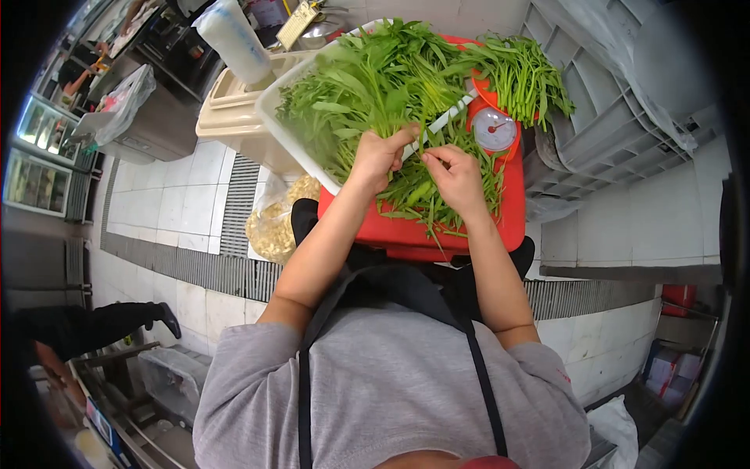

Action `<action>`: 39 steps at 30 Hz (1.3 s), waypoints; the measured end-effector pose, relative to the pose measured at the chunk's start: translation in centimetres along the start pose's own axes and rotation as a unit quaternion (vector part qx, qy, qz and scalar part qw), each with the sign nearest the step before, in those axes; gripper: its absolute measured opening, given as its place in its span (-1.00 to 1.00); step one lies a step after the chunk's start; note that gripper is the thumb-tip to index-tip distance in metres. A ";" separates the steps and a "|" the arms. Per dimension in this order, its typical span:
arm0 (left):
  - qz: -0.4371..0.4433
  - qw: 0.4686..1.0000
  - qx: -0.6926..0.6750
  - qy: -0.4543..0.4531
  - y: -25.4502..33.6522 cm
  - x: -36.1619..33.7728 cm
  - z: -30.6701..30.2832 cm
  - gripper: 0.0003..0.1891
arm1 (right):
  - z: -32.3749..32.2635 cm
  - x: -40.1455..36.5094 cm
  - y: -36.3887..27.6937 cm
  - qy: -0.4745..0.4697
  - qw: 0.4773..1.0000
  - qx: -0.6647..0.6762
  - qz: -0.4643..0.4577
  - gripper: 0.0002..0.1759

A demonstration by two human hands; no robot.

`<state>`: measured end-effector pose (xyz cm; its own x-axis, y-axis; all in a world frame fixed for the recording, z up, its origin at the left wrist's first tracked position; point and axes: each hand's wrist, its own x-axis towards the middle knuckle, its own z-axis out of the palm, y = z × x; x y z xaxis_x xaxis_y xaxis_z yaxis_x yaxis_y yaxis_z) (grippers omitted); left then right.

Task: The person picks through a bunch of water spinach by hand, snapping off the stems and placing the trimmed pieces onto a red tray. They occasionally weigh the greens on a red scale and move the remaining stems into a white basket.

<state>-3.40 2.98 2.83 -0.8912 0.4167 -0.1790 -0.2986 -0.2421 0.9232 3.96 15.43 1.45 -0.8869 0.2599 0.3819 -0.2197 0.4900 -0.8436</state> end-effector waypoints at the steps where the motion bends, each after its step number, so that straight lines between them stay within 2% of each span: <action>1: -0.004 0.999 -0.032 -0.017 -0.1 0.0 0.1 -0.87 | -0.2 -0.1 0.1 -0.010 0.999 0.010 0.041 -0.84; 2: -0.008 0.997 -0.063 -0.034 -0.1 0.2 0.3 -0.89 | -0.3 -0.1 0.3 -0.018 0.996 0.020 0.081 -0.86; 3: -0.012 0.998 -0.027 -0.052 -0.3 0.4 0.3 -0.88 | -0.5 -0.2 0.5 -0.014 0.996 0.022 0.084 -0.86; 6: -0.016 1.000 -0.022 -0.009 -0.8 0.7 0.8 -0.87 | -0.9 -0.7 1.2 -0.001 0.999 0.011 0.037 -0.88; 7: -0.021 0.997 -0.055 0.043 -0.5 0.8 1.2 -0.84 | -0.9 -1.0 1.2 0.057 0.987 0.135 0.070 -0.87; 8: -0.021 0.998 -0.052 0.042 -0.4 1.1 1.0 -0.84 | -1.1 -1.1 1.2 0.113 0.955 0.256 0.101 -0.87; 9: -0.004 0.995 -0.062 0.075 -0.2 1.5 0.5 -0.83 | -1.4 -1.3 2.1 0.132 0.941 0.289 0.115 -0.86; 10: 0.014 0.991 -0.073 0.110 -0.1 1.6 0.0 -0.82 | -1.9 -1.4 2.8 0.132 0.941 0.290 0.114 -0.86; 12: 0.015 0.993 -0.057 0.103 -0.3 1.4 -0.3 -0.81 | -2.6 -1.2 3.4 0.089 0.974 0.159 0.136 -0.86; 13: 0.007 0.996 -0.025 0.090 -0.4 1.1 0.1 -0.81 | -2.7 -0.8 3.5 0.054 0.988 0.109 0.091 -0.84; 14: 0.000 0.997 0.005 0.076 -0.3 0.8 0.6 -0.82 | -2.6 -0.4 3.3 0.058 0.988 0.108 0.094 -0.84; 16: -0.004 0.999 -0.003 0.047 -0.5 0.2 1.7 -0.82 | -1.6 0.6 1.6 -0.021 0.993 0.113 0.041 -0.82; 18: -0.003 1.000 -0.016 0.002 -0.6 -0.1 2.1 -0.83 | -0.8 1.0 1.6 -0.040 0.991 0.126 0.034 -0.83; 20: -0.003 1.000 0.004 -0.007 0.1 -0.1 1.9 -0.83 | -0.1 1.0 1.4 0.011 0.953 0.269 0.137 -0.87; 21: 0.005 0.999 0.031 -0.016 0.2 0.0 1.6 -0.83 | 0.0 0.9 1.4 0.011 0.953 0.270 0.139 -0.87; 22: 0.012 0.998 0.058 -0.025 0.3 0.2 1.4 -0.82 | 0.0 0.8 1.2 0.025 0.937 0.299 0.179 -0.87; 23: 0.017 0.999 0.040 -0.014 0.2 0.3 1.3 -0.82 | -0.1 0.6 1.1 0.039 0.919 0.325 0.219 -0.87; 24: 0.016 0.999 0.041 -0.014 0.1 0.4 1.1 -0.82 | -0.2 0.5 1.5 0.040 0.919 0.326 0.220 -0.87; 26: 0.025 0.999 -0.023 0.033 0.0 0.8 0.5 -0.82 | -0.7 0.4 3.7 0.110 0.936 0.269 0.197 -0.82; 27: 0.026 0.998 -0.036 0.036 -0.1 0.9 0.3 -0.82 | -0.7 0.1 6.0 0.102 0.964 0.199 0.146 -0.78; 28: 0.024 0.998 -0.037 0.035 -0.2 0.9 0.2 -0.82 | -1.3 -0.4 7.1 0.103 0.964 0.198 0.147 -0.78; 29: 0.030 0.998 -0.036 0.039 -0.3 1.0 0.1 -0.81 | -1.9 -1.0 8.2 0.109 0.990 -0.026 0.083 -0.77; 30: 0.038 0.998 -0.035 0.044 -0.3 1.1 0.1 -0.80 | -2.3 -1.0 8.7 0.109 0.962 -0.249 0.013 -0.76; 31: 0.039 0.998 -0.036 0.043 -0.2 1.0 0.4 -0.80 | -2.6 -0.6 7.1 0.136 0.972 -0.190 0.040 -0.76; 32: 0.038 0.998 -0.032 0.039 -0.2 0.8 0.9 -0.80 | -3.0 -0.2 5.5 0.137 0.971 -0.190 0.041 -0.76; 34: 0.029 0.999 -0.025 0.034 -0.6 0.3 1.4 -0.80 | -3.5 0.5 0.8 0.073 0.997 -0.001 -0.007 -0.76; 35: 0.028 0.999 -0.010 0.028 -0.7 0.3 1.6 -0.80 | -3.4 0.7 -0.6 0.048 0.995 -0.063 -0.053 -0.82; 36: 0.030 0.999 0.005 0.022 -0.6 0.4 1.8 -0.80 | -3.0 0.8 -0.4 0.051 0.995 -0.063 -0.053 -0.82; 38: 0.035 0.999 0.003 0.024 -0.7 0.4 1.7 -0.80 | -2.0 0.8 0.5 -0.015 0.975 -0.198 -0.104 -0.88; 39: 0.039 0.999 0.000 0.028 -0.8 0.4 1.6 -0.81 | -1.7 0.8 0.7 -0.011 0.977 -0.178 -0.121 -0.92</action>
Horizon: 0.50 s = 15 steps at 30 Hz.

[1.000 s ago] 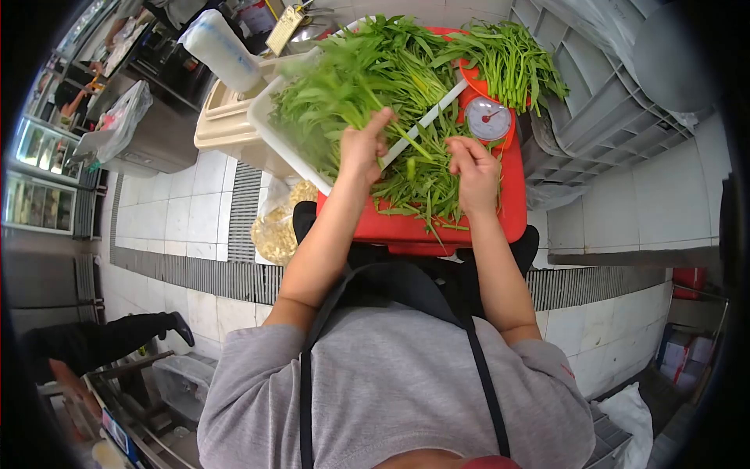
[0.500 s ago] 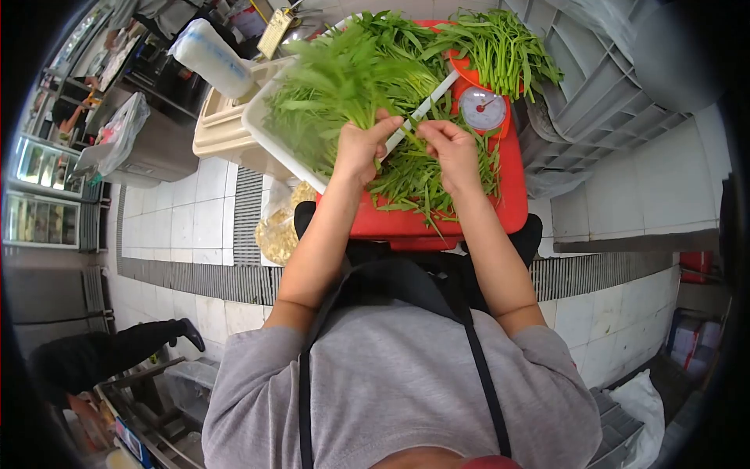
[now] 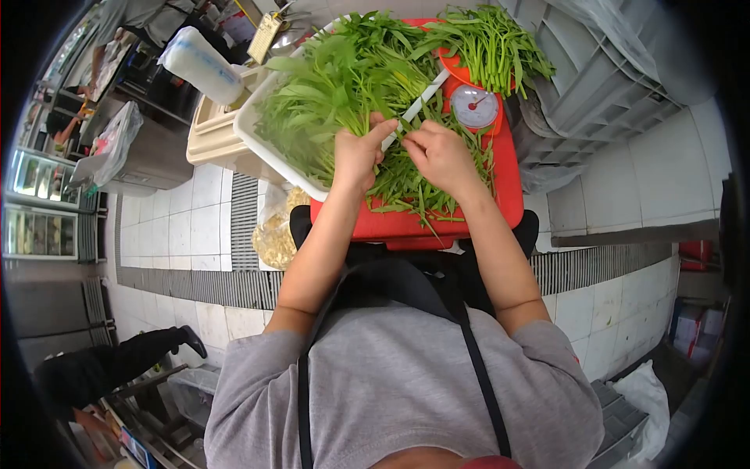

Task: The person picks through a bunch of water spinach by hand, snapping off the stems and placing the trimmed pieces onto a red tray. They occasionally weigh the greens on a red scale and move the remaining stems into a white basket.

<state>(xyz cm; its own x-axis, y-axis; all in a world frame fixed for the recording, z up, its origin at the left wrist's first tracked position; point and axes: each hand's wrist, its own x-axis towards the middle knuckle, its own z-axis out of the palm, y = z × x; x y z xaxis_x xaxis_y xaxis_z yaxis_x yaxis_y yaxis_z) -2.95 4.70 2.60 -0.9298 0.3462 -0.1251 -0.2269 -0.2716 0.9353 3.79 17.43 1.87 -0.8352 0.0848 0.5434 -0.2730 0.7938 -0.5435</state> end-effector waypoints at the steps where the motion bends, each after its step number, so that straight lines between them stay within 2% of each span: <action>1: 0.003 1.000 -0.001 0.002 0.0 0.0 -0.2 -0.81 | 0.2 0.0 0.0 -0.001 1.000 0.000 -0.003 -0.92; 3: -0.036 0.996 -0.074 0.031 0.0 -0.7 -0.7 -0.82 | 0.8 -0.4 -0.6 0.026 0.998 0.055 0.007 -0.93; 7: -0.024 0.983 -0.173 0.054 0.6 -1.6 0.0 -0.83 | 1.2 -0.4 -2.0 0.153 0.976 0.155 0.025 -0.95; 9: -0.027 0.972 -0.229 0.036 1.0 -1.7 0.2 -0.84 | 1.0 -0.4 -2.7 0.167 0.971 0.169 0.033 -0.94; 12: -0.003 0.974 -0.225 0.024 1.6 -2.4 0.5 -0.90 | 0.7 0.0 -3.2 0.189 0.965 0.179 0.042 -0.94; 15: 0.019 0.972 -0.230 0.035 2.1 -2.9 0.3 -0.87 | 0.6 0.1 -4.1 0.194 0.959 0.200 0.051 -0.96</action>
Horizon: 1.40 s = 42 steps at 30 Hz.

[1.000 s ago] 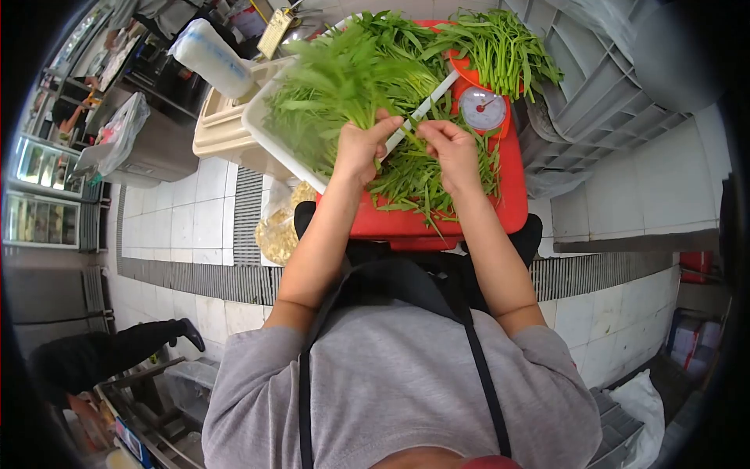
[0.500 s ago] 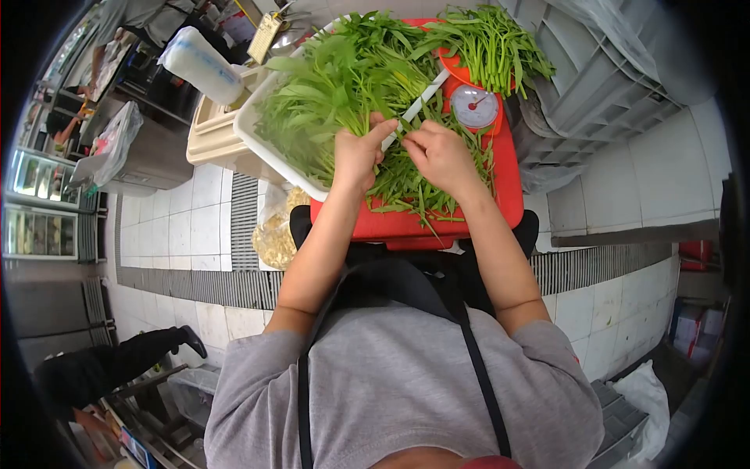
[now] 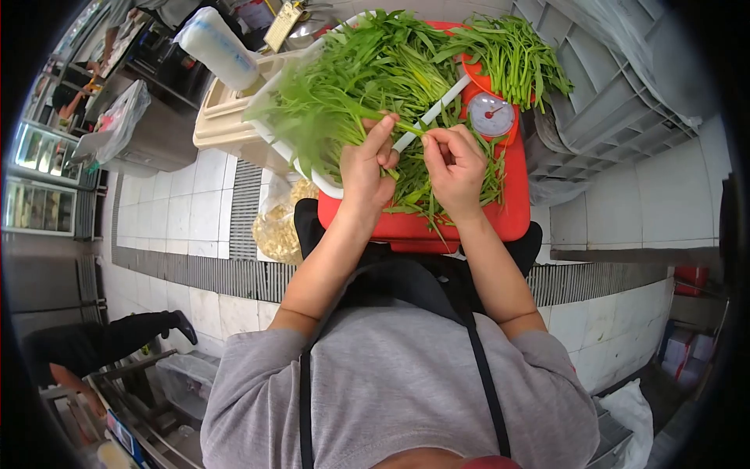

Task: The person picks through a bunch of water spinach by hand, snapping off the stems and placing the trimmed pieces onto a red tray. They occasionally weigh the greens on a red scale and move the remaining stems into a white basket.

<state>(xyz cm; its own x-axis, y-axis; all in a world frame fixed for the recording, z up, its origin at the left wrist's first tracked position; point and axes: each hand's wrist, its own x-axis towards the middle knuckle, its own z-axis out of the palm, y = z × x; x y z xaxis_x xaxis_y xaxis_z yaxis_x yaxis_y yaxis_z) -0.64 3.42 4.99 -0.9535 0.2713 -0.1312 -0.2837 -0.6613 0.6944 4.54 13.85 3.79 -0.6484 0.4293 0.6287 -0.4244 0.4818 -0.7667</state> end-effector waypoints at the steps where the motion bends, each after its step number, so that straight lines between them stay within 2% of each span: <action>1: 0.001 1.000 -0.002 0.002 0.2 0.2 -0.5 -0.87 | 0.0 0.0 0.0 0.011 0.999 0.038 0.029 -0.96; 2: 0.012 0.998 -0.054 0.011 0.8 0.8 -1.5 -0.90 | 0.0 0.0 0.1 0.022 0.995 0.077 0.058 -0.95; 3: 0.021 0.994 -0.106 0.020 1.7 1.4 -2.5 -0.89 | -0.8 0.3 0.3 0.043 0.971 0.184 0.146 -0.92; 4: 0.085 0.989 -0.109 0.060 3.4 2.6 -3.6 -0.86 | -2.4 0.8 0.8 0.062 0.927 0.287 0.232 -0.90; 5: 0.103 0.987 -0.122 0.007 5.1 3.3 -5.4 -0.87 | -3.6 1.3 1.7 0.042 0.925 0.299 0.232 -0.87; 6: 0.123 0.989 -0.083 0.010 6.6 3.6 -6.8 -0.87 | -4.7 1.5 2.8 0.040 0.925 0.299 0.233 -0.87; 7: 0.155 0.987 -0.046 -0.006 7.7 3.7 -8.1 -0.87 | -5.5 1.3 4.2 -0.067 0.973 0.103 0.196 -0.87; 8: 0.152 0.984 -0.084 0.050 8.5 3.9 -8.4 -0.86 | -6.1 1.3 5.7 -0.169 0.970 -0.099 0.147 -0.87; 9: 0.138 0.985 -0.095 0.038 8.9 4.0 -9.3 -0.84 | -6.4 1.1 7.4 -0.259 0.917 -0.244 0.179 -0.87; 10: 0.124 0.986 -0.107 0.025 8.9 4.0 -9.7 -0.83 | -5.6 0.7 7.9 -0.260 0.916 -0.247 0.179 -0.87; 12: 0.115 0.986 -0.107 0.048 8.0 4.0 -9.2 -0.83 | -2.8 0.8 8.2 -0.164 0.949 -0.269 -0.003 -0.87; 14: 0.103 0.986 -0.100 0.081 6.6 3.6 -8.9 -0.82 | 1.5 2.2 5.3 -0.183 0.975 -0.118 0.042 -0.83; 16: 0.099 0.990 -0.091 0.034 5.3 4.0 -9.1 -0.81 | 5.4 2.4 6.0 -0.279 0.931 -0.233 -0.030 -0.78; 18: 0.082 0.991 -0.104 0.016 5.4 3.9 -9.7 -0.80 | 7.6 2.7 5.7 -0.416 0.820 -0.391 0.026 -0.74; 20: 0.049 0.993 -0.105 -0.022 5.9 3.4 -10.2 -0.79 | 8.3 3.1 6.5 -0.431 0.814 -0.386 0.047 -0.74; 21: 0.061 0.993 -0.072 0.065 6.5 2.7 -9.1 -0.77 | 8.0 3.4 6.5 -0.366 0.864 -0.340 0.060 -0.73; 22: 0.067 0.993 -0.077 0.064 6.8 2.7 -9.1 -0.77 | 7.5 3.8 6.4 -0.300 0.906 -0.291 0.073 -0.72; 24: 0.068 0.987 -0.037 0.141 7.1 2.6 -9.2 -0.72 | 5.1 4.7 5.6 -0.267 0.943 -0.159 0.119 -0.71; 25: 0.073 0.990 -0.021 0.121 6.9 2.7 -9.3 -0.79 | 3.7 5.1 4.7 -0.244 0.947 -0.125 0.166 -0.70; 26: 0.071 0.990 -0.025 0.120 6.6 2.8 -9.5 -0.79 | 2.2 5.4 3.8 -0.218 0.948 -0.092 0.213 -0.68; 27: 0.064 0.994 -0.053 0.078 6.2 2.9 -9.6 -0.82 | 0.8 5.7 3.5 -0.216 0.948 -0.097 0.211 -0.68; 29: 0.060 0.994 -0.091 0.028 5.4 2.9 -8.6 -0.85 | -1.7 5.7 3.1 -0.133 0.938 0.088 0.306 -0.71; 30: 0.057 0.994 -0.095 0.025 4.7 3.1 -8.0 -0.85 | -2.2 5.4 3.3 -0.131 0.940 0.083 0.305 -0.71; 32: 0.055 0.990 -0.104 0.080 3.5 3.6 -6.9 -0.83 | -3.1 4.6 4.0 -0.098 0.901 0.206 0.369 -0.76; 34: 0.043 0.994 -0.083 0.058 2.9 3.0 -5.1 -0.79 | -3.8 3.9 2.7 -0.081 0.886 0.246 0.384 -0.77; 36: 0.050 0.998 0.022 0.026 2.4 2.3 -3.4 -0.71 | -4.1 3.3 1.8 -0.053 0.871 0.305 0.382 -0.75; 38: 0.046 0.998 0.043 0.013 1.3 2.1 -3.2 -0.66 | -3.4 2.2 3.6 -0.086 0.870 0.281 0.396 -0.75; 40: -0.014 0.997 0.073 0.001 0.7 2.8 -2.6 -0.65 | -2.6 2.7 3.2 -0.125 0.873 0.257 0.395 -0.74; 42: -0.045 0.996 0.069 0.030 0.2 2.7 -2.8 -0.66 | -2.2 1.5 1.8 -0.145 0.862 0.286 0.392 -0.73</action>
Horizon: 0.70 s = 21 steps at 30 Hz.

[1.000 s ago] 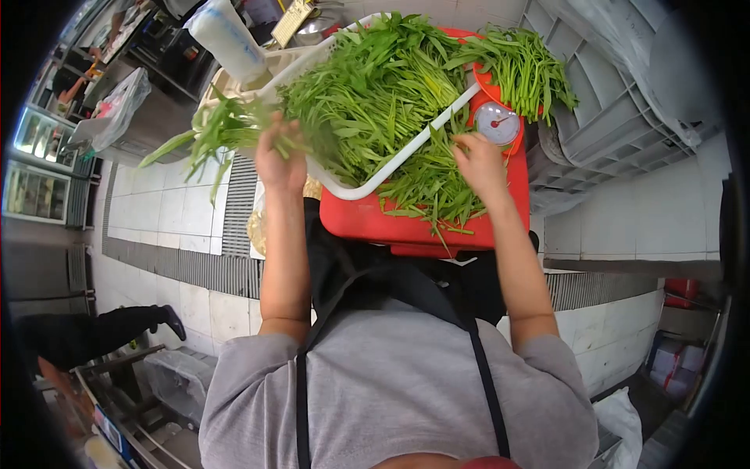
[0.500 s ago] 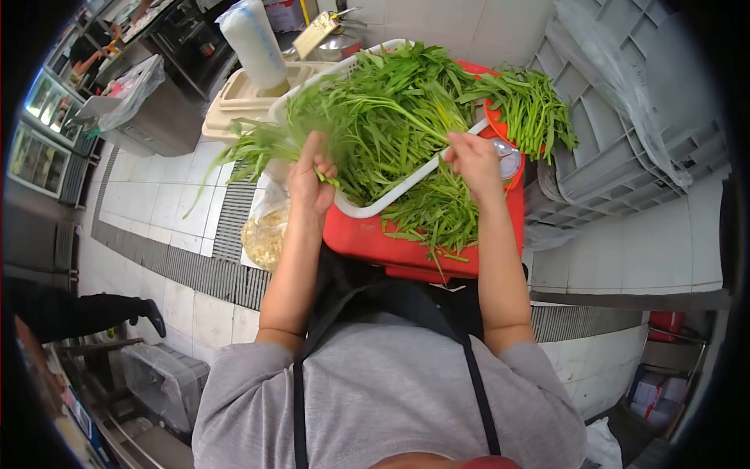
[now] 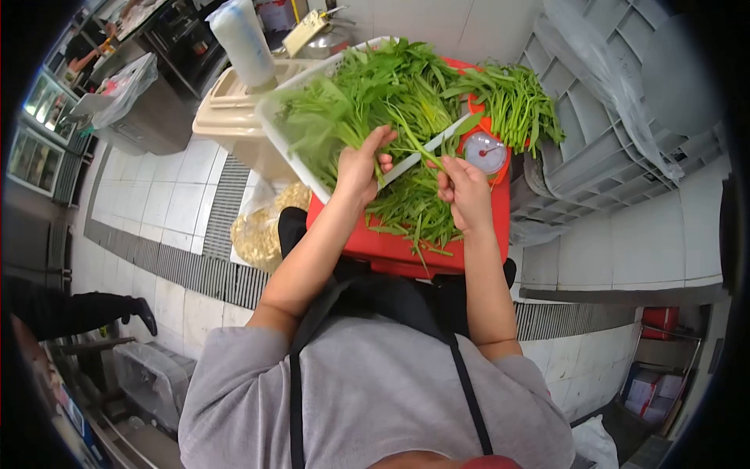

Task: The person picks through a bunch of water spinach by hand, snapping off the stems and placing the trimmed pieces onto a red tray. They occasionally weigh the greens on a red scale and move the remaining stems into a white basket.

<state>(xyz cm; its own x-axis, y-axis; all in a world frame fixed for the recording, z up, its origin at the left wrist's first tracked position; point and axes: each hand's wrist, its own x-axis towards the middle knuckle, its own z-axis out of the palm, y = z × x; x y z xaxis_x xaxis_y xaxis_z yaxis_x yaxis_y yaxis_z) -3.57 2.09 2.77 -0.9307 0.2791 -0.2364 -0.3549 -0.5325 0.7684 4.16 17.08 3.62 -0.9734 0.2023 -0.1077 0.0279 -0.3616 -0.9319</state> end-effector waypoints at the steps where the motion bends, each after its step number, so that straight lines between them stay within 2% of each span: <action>1: -0.010 1.000 0.015 -0.003 0.0 0.3 -0.1 -0.66 | 0.2 -0.1 0.5 -0.012 0.999 -0.049 0.004 -0.74; 2: -0.020 0.999 0.030 -0.007 0.1 0.6 -0.1 -0.66 | 0.2 -0.1 1.0 -0.011 0.999 -0.046 0.006 -0.74; 4: -0.034 0.998 0.044 -0.002 0.3 1.0 -0.5 -0.69 | 0.0 -0.4 2.1 -0.060 0.987 -0.145 0.043 -0.77; 6: -0.044 0.994 0.096 -0.024 0.3 1.2 -0.9 -0.74 | -0.1 -0.7 2.7 -0.081 0.983 -0.152 0.067 -0.77; 8: -0.048 0.990 0.129 -0.020 0.2 0.7 -0.8 -0.81 | 0.1 -0.6 3.4 -0.112 0.956 -0.267 -0.050 -0.73; 9: -0.047 0.991 0.120 -0.030 0.0 0.6 -0.8 -0.81 | 0.5 -0.4 3.3 -0.087 0.952 -0.293 -0.032 -0.72; 12: -0.036 0.993 0.105 -0.043 -0.3 0.3 -0.4 -0.81 | 1.2 0.0 2.5 -0.091 0.941 -0.325 0.006 -0.72; 14: -0.043 0.997 0.065 -0.027 0.0 0.2 -0.7 -0.79 | 1.1 0.5 3.7 -0.075 0.948 -0.309 -0.015 -0.71; 16: -0.058 0.995 0.063 -0.046 0.4 -0.1 -0.9 -0.76 | 1.6 0.2 3.1 -0.047 0.884 -0.456 -0.096 -0.73; 17: -0.061 0.994 0.075 -0.052 0.5 -0.2 -1.0 -0.73 | 1.7 0.2 3.6 -0.036 0.865 -0.472 -0.168 -0.78; 18: -0.065 0.992 0.087 -0.059 0.5 -0.3 -1.1 -0.71 | 1.9 0.2 4.0 -0.031 0.867 -0.470 -0.163 -0.78; 19: -0.090 0.992 0.032 -0.079 0.4 0.0 -1.4 -0.71 | 2.1 0.2 4.3 -0.025 0.854 -0.486 -0.184 -0.80; 20: -0.097 0.991 0.035 -0.083 0.4 -0.1 -1.5 -0.71 | 2.2 0.1 4.5 -0.016 0.840 -0.502 -0.204 -0.82; 21: -0.065 0.992 0.070 -0.081 0.3 -0.2 -1.4 -0.72 | 2.3 -0.1 4.5 -0.014 0.833 -0.507 -0.221 -0.87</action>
<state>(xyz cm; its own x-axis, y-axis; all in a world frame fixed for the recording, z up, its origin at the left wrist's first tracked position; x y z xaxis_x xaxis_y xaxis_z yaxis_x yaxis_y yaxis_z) -3.65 0.74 2.23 -0.8470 0.4693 -0.2497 -0.4456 -0.3705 0.8150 3.83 13.31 0.20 -0.9442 0.0860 0.3178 -0.1698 0.6998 -0.6939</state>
